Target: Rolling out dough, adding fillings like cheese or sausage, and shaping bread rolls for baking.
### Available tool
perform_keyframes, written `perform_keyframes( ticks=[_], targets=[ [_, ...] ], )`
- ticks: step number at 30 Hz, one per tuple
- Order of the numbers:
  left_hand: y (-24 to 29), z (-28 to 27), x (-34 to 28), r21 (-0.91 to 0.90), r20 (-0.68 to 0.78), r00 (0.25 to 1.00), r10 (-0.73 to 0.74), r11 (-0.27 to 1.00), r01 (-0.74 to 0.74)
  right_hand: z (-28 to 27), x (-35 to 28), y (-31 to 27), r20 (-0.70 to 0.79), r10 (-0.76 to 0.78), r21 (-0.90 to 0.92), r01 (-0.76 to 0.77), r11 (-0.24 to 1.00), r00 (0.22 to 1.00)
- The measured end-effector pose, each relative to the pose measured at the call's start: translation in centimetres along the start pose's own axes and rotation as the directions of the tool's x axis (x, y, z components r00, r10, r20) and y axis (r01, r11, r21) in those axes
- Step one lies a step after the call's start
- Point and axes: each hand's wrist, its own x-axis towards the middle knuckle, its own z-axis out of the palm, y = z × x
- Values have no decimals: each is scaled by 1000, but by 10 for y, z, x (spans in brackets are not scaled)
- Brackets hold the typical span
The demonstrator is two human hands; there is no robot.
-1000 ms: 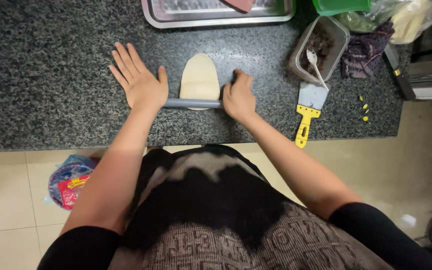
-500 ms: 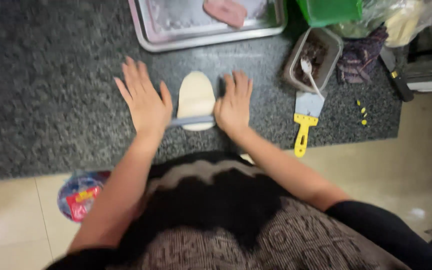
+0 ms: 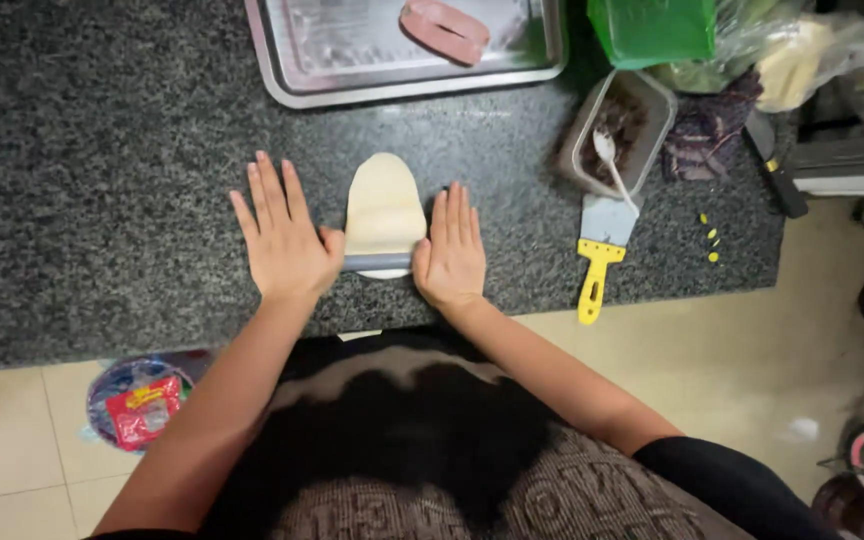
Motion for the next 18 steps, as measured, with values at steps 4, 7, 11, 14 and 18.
perform_keyframes(
  ticks=[4,7,11,14,18],
  targets=[
    [-4,8,-14,-9,2,1000,27,1000,-27,-3,-19,-5,11,4,-18,-4,1000,1000],
    [-3,9,-26,3,16,998,52,999,-53,0,-32,-1,0,-13,-4,13,1000,1000],
    [-12,21,-50,13,-4,995,104,994,-104,-1,-60,-10,-13,-21,10,21,1000,1000],
    [-15,26,-58,9,-4,992,129,992,-129,-3,-69,-11,-25,-40,-24,40,999,999],
    [-15,25,-68,48,-5,987,162,986,-162,1,-83,-10,-18,-41,-63,40,997,999]
  ],
)
